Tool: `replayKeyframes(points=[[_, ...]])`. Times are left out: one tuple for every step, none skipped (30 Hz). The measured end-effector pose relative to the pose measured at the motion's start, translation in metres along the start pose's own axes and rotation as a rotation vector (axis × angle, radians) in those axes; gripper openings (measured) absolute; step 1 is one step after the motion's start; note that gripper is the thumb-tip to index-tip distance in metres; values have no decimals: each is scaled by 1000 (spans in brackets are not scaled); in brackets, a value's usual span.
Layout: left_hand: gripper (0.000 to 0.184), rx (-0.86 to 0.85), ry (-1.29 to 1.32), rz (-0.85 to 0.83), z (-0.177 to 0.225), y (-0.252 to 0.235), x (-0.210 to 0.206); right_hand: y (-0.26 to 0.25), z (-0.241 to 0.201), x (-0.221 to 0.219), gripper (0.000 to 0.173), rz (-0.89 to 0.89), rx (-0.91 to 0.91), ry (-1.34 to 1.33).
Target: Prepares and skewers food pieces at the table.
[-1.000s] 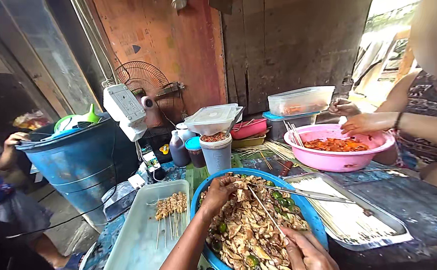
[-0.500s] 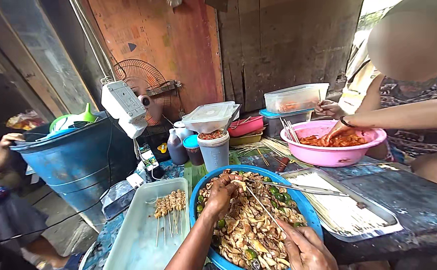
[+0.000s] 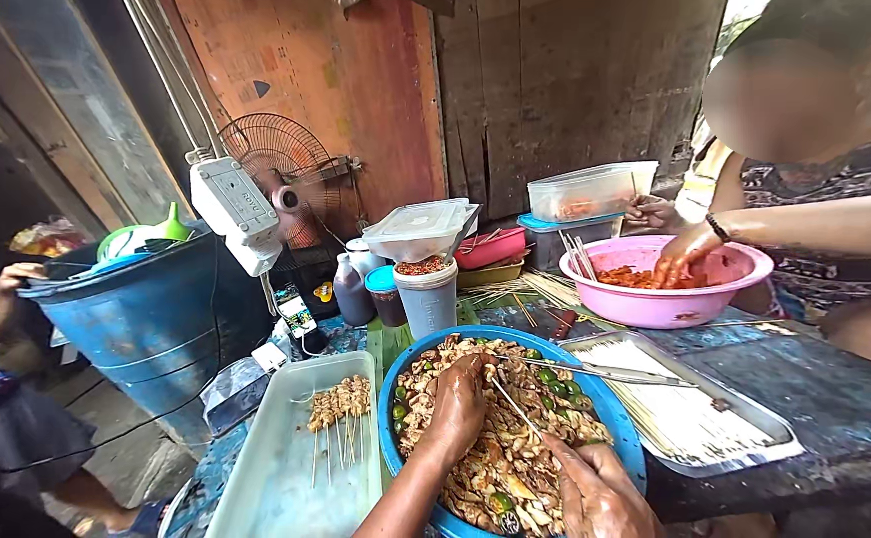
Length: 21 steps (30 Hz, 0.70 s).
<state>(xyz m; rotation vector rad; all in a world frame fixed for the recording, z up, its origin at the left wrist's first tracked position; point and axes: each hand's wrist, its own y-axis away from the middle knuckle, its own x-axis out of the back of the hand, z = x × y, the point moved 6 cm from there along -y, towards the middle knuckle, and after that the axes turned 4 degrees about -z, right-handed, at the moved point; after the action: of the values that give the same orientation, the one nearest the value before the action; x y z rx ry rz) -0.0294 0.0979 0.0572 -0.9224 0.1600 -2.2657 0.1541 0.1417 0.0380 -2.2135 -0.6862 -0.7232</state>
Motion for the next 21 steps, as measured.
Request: replayKeyframes(points=[[28, -16, -17, 5, 1, 1, -1, 0, -1, 0, 38, -3, 2, 8], [27, -20, -29, 6, 2, 1, -1, 0, -2, -1, 39, -5, 2, 13], [28, -18, -41, 5, 1, 2, -2, 0, -3, -2, 39, -5, -1, 18], [28, -14, -51, 12, 1, 3, -2, 1, -5, -3, 39, -1, -6, 22], [28, -11, -58, 23, -1, 3, -2, 1, -6, -5, 39, 3, -13, 26], [28, -8, -65, 38, -2, 3, -2, 1, -8, -6, 39, 9, -19, 31], [28, 3, -72, 45, -3, 4, -2, 0, -9, -9, 40, 12, -26, 36], [28, 22, -81, 43, -3, 4, -2, 0, -10, -11, 40, 9, -34, 35], [28, 45, -94, 32, -4, 4, -1, -1, -11, -14, 40, 6, -40, 34], [28, 62, -103, 22, -4, 4, -1, -1, -12, -17, 41, 7, -43, 32], [28, 72, -109, 15, -5, 3, -1, -2, -13, -19, 41, 12, -41, 29], [28, 78, -114, 7, -5, 3, -2, -3, -13, -22, 41, 19, -36, 30], [27, 90, -115, -7, -5, 2, -2, -4, -14, -24, 41, 23, -34, 30], [27, 107, -102, -17, -7, 2, -3, -4, -14, -26, 42, 20, -34, 26], [27, 129, -66, -14, -10, 2, -3, -5, -13, -26, 42, 15, -35, 18], [28, 157, -3, -2, -14, 2, -3, -6, -11, -25, 42, 6, -41, 5], [29, 185, 85, 7, -18, 2, -3, -8, -9, -23, 42, 0, -45, -5], [32, 211, 182, 2, -22, 2, -3, -9, -6, -21, 41, -2, -46, -17], [35, 229, 261, -10, -25, 2, -4, -10, -4, -18, 41, -9, -47, -30], [37, 237, 309, -19, -27, 2, -3, -11, -2, -15, 41, -15, -41, -44], [34, 241, 308, -20, -28, 3, -2, -11, -2, -13, 41, -17, -33, -56]])
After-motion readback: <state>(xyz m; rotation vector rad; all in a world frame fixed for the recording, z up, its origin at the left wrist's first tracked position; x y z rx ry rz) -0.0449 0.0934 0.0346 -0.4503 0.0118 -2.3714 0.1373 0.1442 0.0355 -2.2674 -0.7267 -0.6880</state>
